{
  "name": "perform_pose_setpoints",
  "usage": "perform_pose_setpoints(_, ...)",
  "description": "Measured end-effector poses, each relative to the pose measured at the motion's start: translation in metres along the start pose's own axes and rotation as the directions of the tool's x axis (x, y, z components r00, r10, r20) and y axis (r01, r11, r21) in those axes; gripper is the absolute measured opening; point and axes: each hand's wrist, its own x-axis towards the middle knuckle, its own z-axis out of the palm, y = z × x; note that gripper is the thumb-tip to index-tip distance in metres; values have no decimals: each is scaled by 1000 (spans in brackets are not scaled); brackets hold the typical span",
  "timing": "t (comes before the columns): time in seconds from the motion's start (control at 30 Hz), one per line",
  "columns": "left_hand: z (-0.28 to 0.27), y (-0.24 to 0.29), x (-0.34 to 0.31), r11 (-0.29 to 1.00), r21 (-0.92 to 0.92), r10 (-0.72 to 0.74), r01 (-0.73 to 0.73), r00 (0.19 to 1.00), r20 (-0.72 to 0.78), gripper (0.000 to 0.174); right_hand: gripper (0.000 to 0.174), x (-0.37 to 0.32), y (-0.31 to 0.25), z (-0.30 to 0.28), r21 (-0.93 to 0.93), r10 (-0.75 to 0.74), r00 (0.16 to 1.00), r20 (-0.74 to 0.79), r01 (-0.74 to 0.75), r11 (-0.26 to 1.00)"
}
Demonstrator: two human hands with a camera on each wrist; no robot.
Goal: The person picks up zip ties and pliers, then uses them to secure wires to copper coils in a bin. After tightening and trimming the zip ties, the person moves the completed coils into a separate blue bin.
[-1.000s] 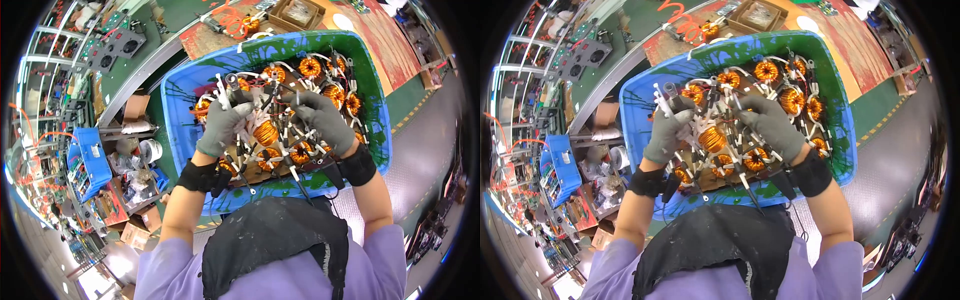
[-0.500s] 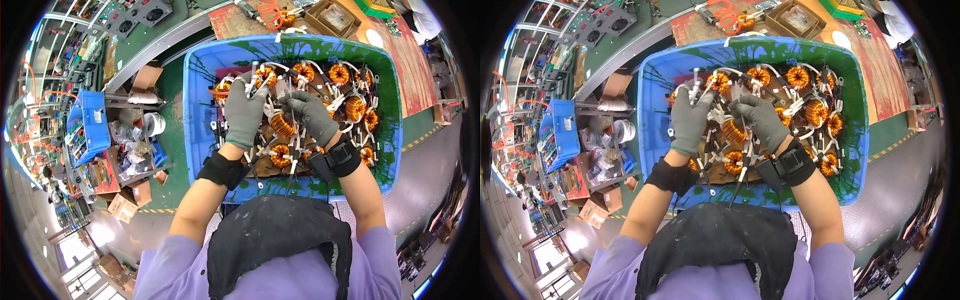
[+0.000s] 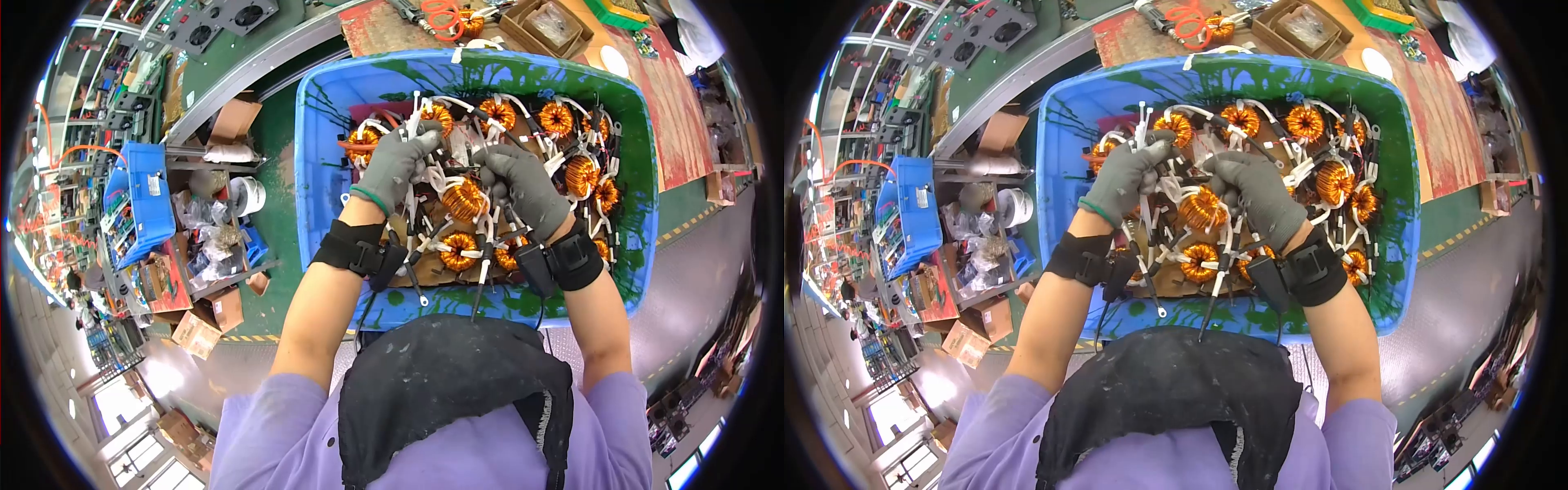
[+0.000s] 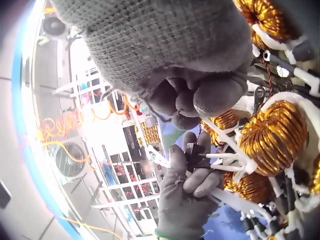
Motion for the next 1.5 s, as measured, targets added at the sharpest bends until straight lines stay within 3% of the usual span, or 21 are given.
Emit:
perform_pose_setpoints(0.07, -1, -2, -2, 999, 44, -14, 16, 999, -50, 19, 19, 0, 0, 5, -282, -58, 988, 145, 97, 955)
perform_pose_setpoints(0.1, -6, -7, -1, 997, 62, -35, 42, 994, -104, 19, 20, -2, 0, 16, -434, -26, 991, 130, 80, 897)
perform_pose_setpoints(0.2, -12, -15, 0, 995, 62, -59, 73, 979, -196, 19, 20, 4, 11, 29, -573, 26, 988, 152, 67, 817)
perform_pose_setpoints(0.37, -17, -22, 0, 996, 77, -34, 52, 977, -212, 19, 19, 8, 14, 45, -654, 116, 990, 80, -36, 756)
perform_pose_setpoints(0.5, -12, -12, -14, 995, 79, -45, 60, 984, -175, 19, 22, 19, 26, 46, -653, 93, 992, 88, -13, 757)
perform_pose_setpoints(0.57, -18, -15, -19, 991, 134, -10, 29, 990, -141, 21, 23, 22, 34, 50, -748, -60, 996, 69, 91, 658)
perform_pose_setpoints(0.6, -20, -17, -22, 982, 190, 22, -2, 994, -104, 24, 23, 23, 40, 49, -749, -59, 996, 71, 93, 656)
perform_pose_setpoints(0.67, -19, -25, -21, 989, 131, 74, -64, 995, -72, 29, 24, 24, 47, 47, -789, -196, 978, 78, 181, 588)
perform_pose_setpoints(0.73, -24, -43, -11, 979, 69, 201, -194, 971, -132, 31, 24, 8, 32, 50, -834, -171, 981, 95, 172, 525)
perform_pose_setpoints(0.77, -26, -46, -10, 985, 59, 167, -160, 976, -137, 33, 24, 2, 27, 50, -873, -142, 984, 103, 158, 461)
perform_pose_setpoints(0.87, -32, -50, -12, 990, 119, 85, -76, 993, -78, 32, 23, 8, 32, 46, -883, -139, 984, 108, 159, 441)
perform_pose_setpoints(1.0, -20, -34, -25, 992, 126, 19, 11, 971, -239, 24, 20, 17, 46, 59, -894, -280, 958, 60, 176, 411)
perform_pose_setpoints(1.07, -20, -49, -15, 988, 136, 110, -74, 954, -279, 22, 19, 21, 50, 63, -963, -367, 926, 89, 174, 205)
perform_pose_setpoints(1.1, -16, -49, -14, 976, 148, 198, -158, 928, -316, 21, 19, 18, 46, 64, -964, -369, 925, 90, 174, 202)
perform_pose_setpoints(1.2, -5, -50, -20, 942, 270, 297, -199, 868, -399, 19, 21, 8, 36, 67, -969, -332, 923, 196, 235, 82)
perform_pose_setpoints(1.23, -5, -55, -17, 892, 382, 393, -243, 835, -385, 20, 21, 7, 34, 63, -949, -338, 889, 308, 311, -47)
perform_pose_setpoints(1.3, -3, -57, -14, 876, 425, 412, -228, 812, -414, 20, 19, 6, 32, 55, -866, -361, 790, 496, 418, -276)
perform_pose_setpoints(1.33, -2, -59, -14, 860, 466, 430, -209, 789, -439, 21, 19, 7, 31, 50, -866, -361, 790, 495, 417, -275)
perform_pose_setpoints(1.43, -13, -63, -2, 931, 314, 317, -186, 837, -445, 21, 10, 14, 24, 39, -794, -412, 702, 580, 377, -477)
perform_pose_setpoints(1.47, -16, -64, 0, 963, 226, 234, -146, 867, -439, 21, 10, 15, 21, 38, -796, -415, 703, 578, 374, -476)
perform_pose_setpoints(1.5, -14, -50, -9, 979, 142, 188, -147, 922, -338, 21, 9, 14, 18, 37, -831, -503, 663, 554, 402, -385)
